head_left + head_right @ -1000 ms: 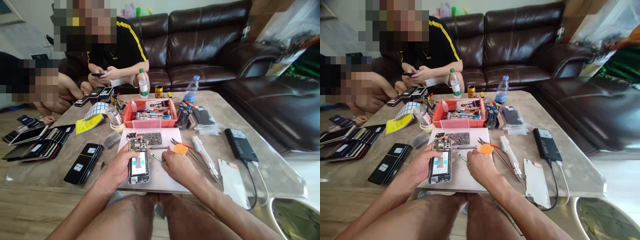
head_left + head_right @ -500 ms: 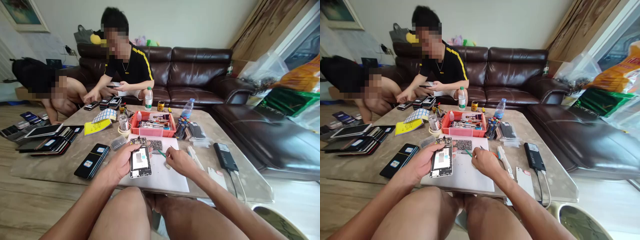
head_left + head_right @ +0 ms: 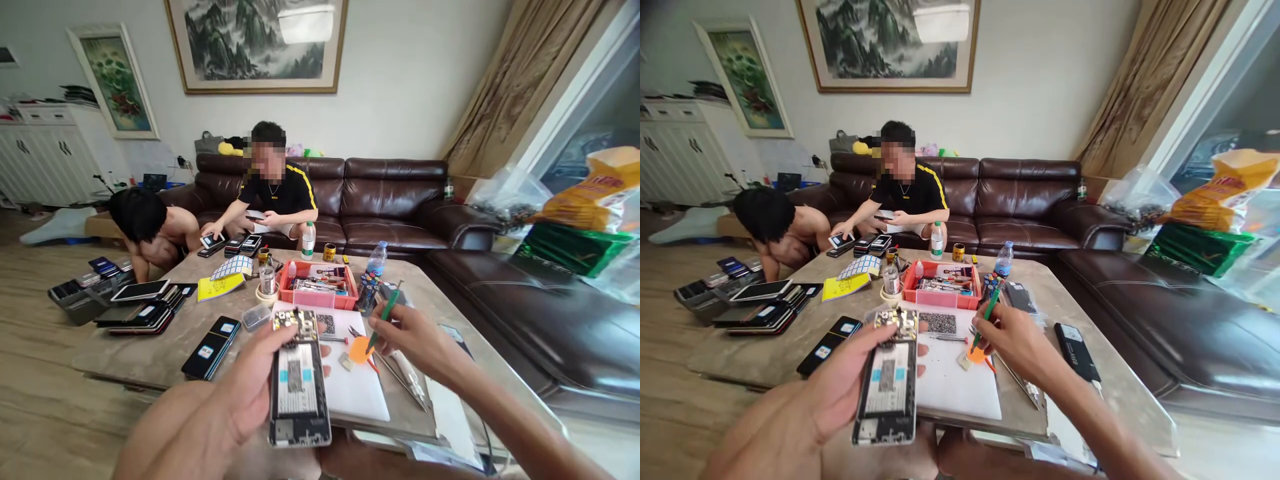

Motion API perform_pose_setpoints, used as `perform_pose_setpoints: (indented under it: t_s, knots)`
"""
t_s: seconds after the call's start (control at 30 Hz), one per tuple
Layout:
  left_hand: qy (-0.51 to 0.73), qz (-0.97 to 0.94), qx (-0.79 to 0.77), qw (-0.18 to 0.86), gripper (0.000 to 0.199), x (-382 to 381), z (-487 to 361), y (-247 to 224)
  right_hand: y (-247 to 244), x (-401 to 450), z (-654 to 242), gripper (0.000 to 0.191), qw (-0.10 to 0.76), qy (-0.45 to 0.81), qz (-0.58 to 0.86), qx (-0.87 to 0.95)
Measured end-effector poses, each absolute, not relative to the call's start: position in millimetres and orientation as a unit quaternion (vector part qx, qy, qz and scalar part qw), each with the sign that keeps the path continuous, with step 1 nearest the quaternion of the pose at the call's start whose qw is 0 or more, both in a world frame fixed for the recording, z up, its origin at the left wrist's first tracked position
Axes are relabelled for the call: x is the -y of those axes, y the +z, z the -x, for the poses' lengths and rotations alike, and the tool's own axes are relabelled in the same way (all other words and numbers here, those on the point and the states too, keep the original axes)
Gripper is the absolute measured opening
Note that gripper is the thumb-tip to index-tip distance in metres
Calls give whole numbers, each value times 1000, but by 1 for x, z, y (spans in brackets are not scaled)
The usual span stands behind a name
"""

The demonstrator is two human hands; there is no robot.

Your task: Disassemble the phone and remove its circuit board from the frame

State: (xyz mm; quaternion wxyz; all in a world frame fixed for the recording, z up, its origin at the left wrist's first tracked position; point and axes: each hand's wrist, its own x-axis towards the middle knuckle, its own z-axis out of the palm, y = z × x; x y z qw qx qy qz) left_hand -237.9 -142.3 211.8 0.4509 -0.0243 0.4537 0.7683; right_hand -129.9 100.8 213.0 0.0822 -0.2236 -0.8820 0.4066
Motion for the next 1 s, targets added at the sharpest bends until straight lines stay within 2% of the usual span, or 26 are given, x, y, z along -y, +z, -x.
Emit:
perform_pose_setpoints:
  t_s: [0.13,0.27,0.37,0.5,0.77,1.0]
  knots:
    - [751,90,-445,480,33,124,226,160,168,-93,121,48,144,525,261,797]
    - [728,112,-453,501,37,112,228,127,118,-83,115,62,218,661,324,641]
    - [724,118,-451,508,51,108,232,110,91,-75,114,58,239,718,357,548]
    - [751,150,-405,500,66,105,232,87,70,-64,114,45,226,743,384,500]
    - [748,197,-384,504,64,101,230,61,40,-44,114,27,134,810,348,453]
    - [751,186,-391,499,67,104,231,57,38,-34,118,21,101,821,309,470]
